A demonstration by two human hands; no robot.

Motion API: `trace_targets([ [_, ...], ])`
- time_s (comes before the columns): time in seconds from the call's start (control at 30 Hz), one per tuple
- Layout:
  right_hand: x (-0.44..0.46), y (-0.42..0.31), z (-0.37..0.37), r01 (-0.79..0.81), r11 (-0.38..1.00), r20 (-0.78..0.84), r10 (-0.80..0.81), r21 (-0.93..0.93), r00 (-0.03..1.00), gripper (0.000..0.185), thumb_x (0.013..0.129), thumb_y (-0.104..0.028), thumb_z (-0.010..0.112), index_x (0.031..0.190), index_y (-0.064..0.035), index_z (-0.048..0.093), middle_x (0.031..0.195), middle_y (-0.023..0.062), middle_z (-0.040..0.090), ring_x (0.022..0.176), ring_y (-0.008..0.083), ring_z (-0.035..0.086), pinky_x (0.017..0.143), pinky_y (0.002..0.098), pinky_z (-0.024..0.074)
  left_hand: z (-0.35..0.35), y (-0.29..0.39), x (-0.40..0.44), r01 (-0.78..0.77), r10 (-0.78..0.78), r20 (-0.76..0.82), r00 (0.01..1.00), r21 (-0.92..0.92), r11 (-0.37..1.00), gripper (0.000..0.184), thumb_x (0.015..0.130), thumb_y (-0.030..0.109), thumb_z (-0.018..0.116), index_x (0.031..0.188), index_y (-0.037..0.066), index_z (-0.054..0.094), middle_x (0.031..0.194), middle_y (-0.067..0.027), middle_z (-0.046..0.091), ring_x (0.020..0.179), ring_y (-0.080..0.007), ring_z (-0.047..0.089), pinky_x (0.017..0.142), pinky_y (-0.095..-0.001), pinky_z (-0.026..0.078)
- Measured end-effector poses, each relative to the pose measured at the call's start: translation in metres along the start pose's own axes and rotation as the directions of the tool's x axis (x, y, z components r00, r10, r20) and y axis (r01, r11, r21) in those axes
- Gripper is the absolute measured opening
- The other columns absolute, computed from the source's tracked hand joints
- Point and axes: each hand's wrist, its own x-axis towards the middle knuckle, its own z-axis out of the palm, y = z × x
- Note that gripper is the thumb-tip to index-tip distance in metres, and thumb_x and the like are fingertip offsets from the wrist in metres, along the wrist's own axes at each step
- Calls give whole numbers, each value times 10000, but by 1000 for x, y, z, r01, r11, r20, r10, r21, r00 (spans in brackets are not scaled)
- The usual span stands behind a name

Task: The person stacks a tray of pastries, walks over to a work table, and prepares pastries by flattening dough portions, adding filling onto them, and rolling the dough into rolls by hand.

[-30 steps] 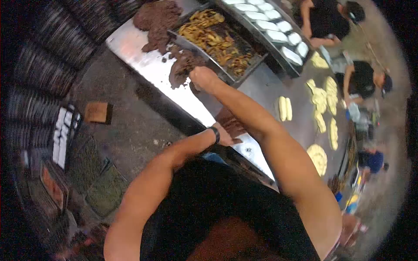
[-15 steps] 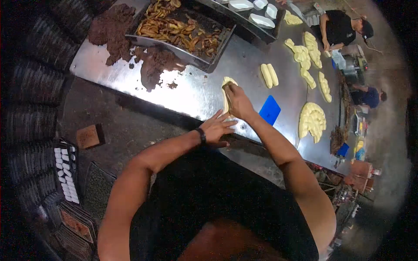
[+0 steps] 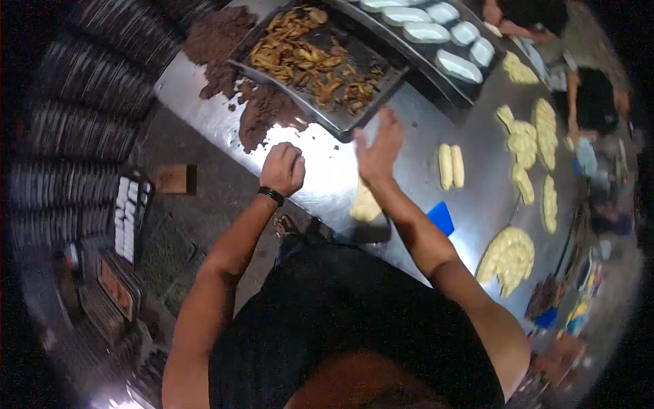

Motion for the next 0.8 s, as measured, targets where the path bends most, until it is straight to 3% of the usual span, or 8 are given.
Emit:
trace_targets([
  [0.03, 16, -3, -14, -15, 998, 26, 13, 69, 1000, 704, 837, -309, 635, 1403, -10, 341, 1353, 275, 383, 1268, 455, 340, 1051, 516, 278, 2, 0, 0, -12, 12, 15, 1000, 30, 999, 131, 788, 120, 598, 900, 51, 591, 916, -132, 563, 859, -329, 549, 760, -432, 447],
  [0.07, 36, -1, -18, 15, 979, -49, -5, 205, 999, 601, 830, -292, 647, 1335, -27, 457, 1258, 236, 492, 1182, 406, 456, 996, 480, 361, 3, 0, -2, 31, -33, 31, 999, 56, 998, 184, 773, 137, 601, 939, 57, 590, 978, -130, 570, 921, -335, 543, 804, -449, 434],
  [0.17, 113, -2, -11, 110, 925, 310, -232, 365, 922, 425, 817, -205, 644, 1215, -68, 588, 1111, 194, 611, 1043, 372, 579, 894, 453, 457, -3, 13, 4, 13, -10, -43, 999, 82, 997, 240, 772, 150, 604, 991, 57, 583, 1047, -126, 570, 974, -333, 539, 829, -455, 433],
  [0.27, 157, 4, 39, 431, 881, 508, -467, 196, 723, 336, 797, -169, 619, 1114, -62, 658, 978, 181, 670, 938, 351, 642, 810, 414, 504, -5, 12, 5, 29, -30, 4, 1000, 168, 985, 277, 783, 182, 600, 1034, 67, 579, 1111, -122, 566, 1023, -330, 531, 860, -455, 429],
  [0.4, 169, 6, 70, 638, 770, 647, -491, 9, 583, 325, 732, -107, 651, 1055, -70, 668, 977, 185, 668, 939, 370, 631, 805, 447, 503, -7, 16, 2, 115, -129, 35, 991, 269, 956, 282, 819, 233, 590, 1070, 104, 588, 1246, -90, 518, 1223, -325, 431, 970, -495, 351],
  [0.57, 179, 22, 37, 472, 880, 604, -409, 61, 684, 265, 751, -165, 691, 1008, -100, 694, 966, 150, 684, 905, 334, 658, 790, 434, 516, -6, 9, -7, 98, -99, -5, 995, 233, 967, 277, 842, 244, 585, 1083, 108, 597, 1325, -81, 471, 1329, -321, 330, 1028, -526, 283],
  [0.7, 143, 14, -27, 246, 967, 528, -244, 69, 813, 271, 771, -210, 746, 1000, -70, 712, 992, 160, 689, 904, 325, 669, 781, 369, 526, -3, 4, -12, 56, -51, -31, 998, 162, 985, 271, 823, 229, 606, 1071, 120, 607, 1270, -60, 509, 1267, -285, 404, 982, -487, 327],
  [0.8, 87, -3, -71, 36, 998, 447, -57, 54, 893, 238, 783, -175, 737, 986, -53, 708, 961, 167, 691, 878, 321, 672, 765, 376, 523, -9, 1, -10, -54, 54, -60, 997, 8, 999, 271, 820, 171, 600, 1081, 97, 609, 1095, -77, 581, 1077, -296, 535, 878, -432, 421],
])
